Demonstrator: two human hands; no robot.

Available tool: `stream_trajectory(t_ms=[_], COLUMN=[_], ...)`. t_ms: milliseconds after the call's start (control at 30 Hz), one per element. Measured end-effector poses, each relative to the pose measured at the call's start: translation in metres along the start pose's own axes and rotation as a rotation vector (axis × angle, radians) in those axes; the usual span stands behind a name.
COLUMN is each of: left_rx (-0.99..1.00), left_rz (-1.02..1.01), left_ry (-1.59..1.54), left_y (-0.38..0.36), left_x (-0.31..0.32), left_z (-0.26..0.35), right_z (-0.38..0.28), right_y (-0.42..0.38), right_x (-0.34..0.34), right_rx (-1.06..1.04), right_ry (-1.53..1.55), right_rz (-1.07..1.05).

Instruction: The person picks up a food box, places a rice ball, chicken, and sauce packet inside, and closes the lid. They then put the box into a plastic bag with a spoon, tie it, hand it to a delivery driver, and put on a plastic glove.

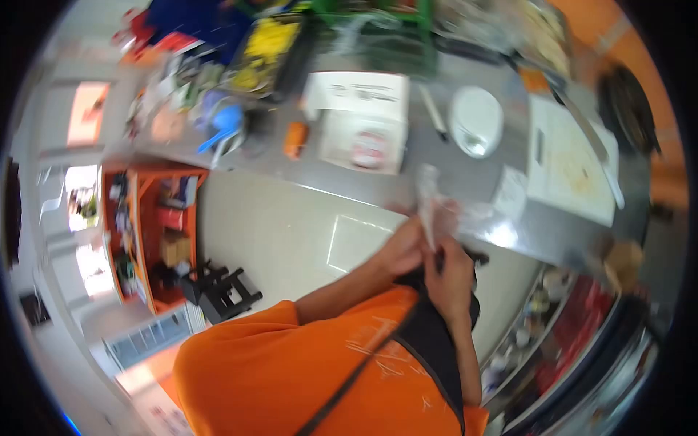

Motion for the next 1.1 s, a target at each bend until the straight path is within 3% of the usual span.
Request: stream_trajectory(t_ms=[33,133,233,267,367,433,600,733,833,967,1000,1100], left_rx=[-0.011,-0.036,0.001,0.001,-0.067,-0.090,-0.114,-0.026,0.124,0.038,0.042,0.070], left_rz=[0.081,-0.011,0.020,-0.137,0.001,-0.037,0.077,0.189,0.267,-0.340,-0.027,0.009], left_ry=[0.010,0.059,-0.056,0.016,-0.062,-0.073,0.106,0.168,0.166,-0.265,-0.001,-0.027], left_y=[0.001,-0.001,-0.011,-0.006,-0.008,-0.012,-0.027,-0.027,-0.036,-0.032,-0.041,-0.050], left_x=[0.006,0.010,0.025,0.002,0.013,0.019,0.003,-0.024,0.013,-0.007,-0.010,-0.005], left_z=[0.005,0.017,0.016,0.011,0.016,0.015,0.014,0.002,0.013,0.020,0.015,0.007], right_z=[-0.002,-0.015,-0.020,-0.022,-0.020,-0.021,-0.021,-0.008,-0.007,-0.002,0.000,-0.006], right_y=[0.003,0.011,0.001,0.000,-0.004,-0.007,-0.016,-0.022,-0.020,-0.022,-0.023,-0.026], right_x=[-0.003,0.000,-0.004,-0.003,0.002,0.000,-0.005,0.002,0.007,0.013,0.015,0.012], right_rx=[0.056,-0.114,-0.130,-0.128,-0.150,-0.181,-0.095,-0.044,0.036,0.056,0.030,0.037], right_ry=[-0.044,-0.009,-0.066,-0.066,-0.084,-0.140,-0.141,-0.020,0.077,0.186,0.200,0.298], right_rz=[-0.036,-0.004,-0.050,-0.057,-0.040,-0.059,-0.028,-0.152,-0.211,-0.177,-0.151,-0.172])
Point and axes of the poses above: each hand's wrist, its own y-axis towards the middle knuckle, its own x-axis out of the palm, z = x × y, the point moved 1 cm from there along y, towards the middle knuckle, and after that the axes turned 5 degrees about -z, right-handed, at the moved point
